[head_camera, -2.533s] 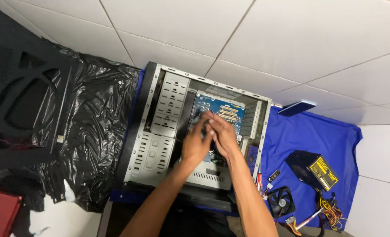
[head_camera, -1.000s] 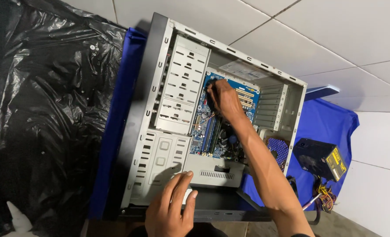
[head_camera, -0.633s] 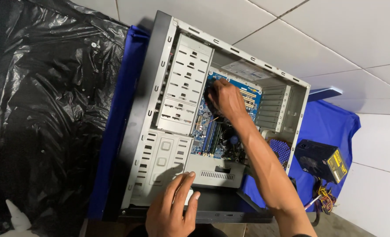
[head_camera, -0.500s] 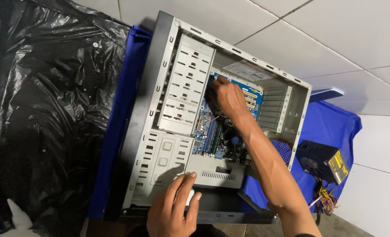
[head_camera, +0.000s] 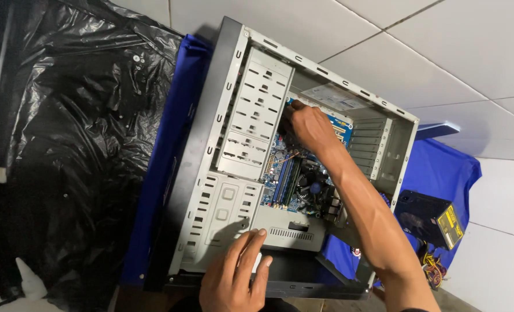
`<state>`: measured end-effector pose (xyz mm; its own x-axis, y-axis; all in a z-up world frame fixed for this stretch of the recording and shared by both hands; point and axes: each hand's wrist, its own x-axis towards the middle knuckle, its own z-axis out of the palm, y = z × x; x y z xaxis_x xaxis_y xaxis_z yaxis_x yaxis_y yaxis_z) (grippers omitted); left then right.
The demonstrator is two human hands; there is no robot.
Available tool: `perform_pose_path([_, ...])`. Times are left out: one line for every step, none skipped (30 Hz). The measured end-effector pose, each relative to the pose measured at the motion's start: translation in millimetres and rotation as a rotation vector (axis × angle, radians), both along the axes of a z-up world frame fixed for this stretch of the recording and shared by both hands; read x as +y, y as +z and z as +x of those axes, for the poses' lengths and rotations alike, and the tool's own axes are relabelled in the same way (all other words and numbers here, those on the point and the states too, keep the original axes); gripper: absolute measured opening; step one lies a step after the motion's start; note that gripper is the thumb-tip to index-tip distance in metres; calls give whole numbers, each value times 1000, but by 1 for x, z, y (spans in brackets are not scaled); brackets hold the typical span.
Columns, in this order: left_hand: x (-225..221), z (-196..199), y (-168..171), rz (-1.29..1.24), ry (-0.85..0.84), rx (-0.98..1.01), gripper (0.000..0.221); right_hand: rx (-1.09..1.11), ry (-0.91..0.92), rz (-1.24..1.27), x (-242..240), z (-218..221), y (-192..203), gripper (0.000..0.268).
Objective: Assembling a desktop computer by installing the motherboard and power supply unit into the case
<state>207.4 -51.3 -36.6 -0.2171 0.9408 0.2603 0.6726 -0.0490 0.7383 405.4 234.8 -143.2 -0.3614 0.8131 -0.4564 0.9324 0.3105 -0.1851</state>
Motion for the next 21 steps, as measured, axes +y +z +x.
perform_pose_path([0,0,-1,2,-10,-3,31,-43,51,36,1,5,-7,23])
perform_pose_path([0,-1,-1,1,-10,-4,31,-44,52,35,0,7,-10,23])
perform_pose_path([0,-1,-1,5,-17,-9,30,-4,6,13,0,10,-13,26])
perform_pose_path([1,-2,-1,8,-26,-13,30,36,-40,-10,0,13,-17,35])
perform_pose_path([0,-1,-2,8,-25,-14,30,36,-39,-10,-1,4,-6,35])
perform_pose_path([-1,0,-4,-1,-29,-15,31,9,55,29,-2,-4,6,21])
perform_pose_path([-2,1,-5,-9,-33,-16,32,-18,149,67,-2,-11,17,21])
perform_pose_path([-1,2,-4,-8,-36,-17,32,-19,146,68,-4,-20,28,21])
perform_pose_path([-1,2,-4,-14,-36,-15,32,20,-79,-47,-6,-28,39,28])
perform_pose_path([-2,2,-3,-21,-33,-12,31,60,-301,-165,-7,-37,49,36])
perform_pose_path([-2,4,-3,-21,-34,-12,31,60,-302,-165,-8,-37,50,36])
perform_pose_path([-2,4,-3,-34,-23,-11,32,74,-344,-172,-9,-37,50,35])
perform_pose_path([-2,5,-2,-46,-11,-10,32,89,-386,-179,-9,-38,50,34])
perform_pose_path([-2,4,-2,-47,-10,-8,32,91,-385,-180,-12,-37,49,34])
perform_pose_path([-1,4,-2,-44,-14,-8,31,124,-399,-204,-14,-37,48,34])
perform_pose_path([-1,4,-1,-41,-19,-9,31,155,-414,-228,-17,-36,48,36])
perform_pose_path([-1,3,-2,-42,-19,-8,31,155,-413,-230,-17,-26,29,36])
perform_pose_path([0,4,-4,-23,-29,-1,32,85,-114,-44,-17,-14,11,28])
perform_pose_path([0,4,-5,-5,-39,6,32,14,188,138,-17,-2,-6,23])
perform_pose_path([1,5,-3,-3,-40,6,32,13,187,139,-18,-4,-3,23])
perform_pose_path([1,6,-2,-23,-39,4,32,32,189,151,-18,-6,1,18])
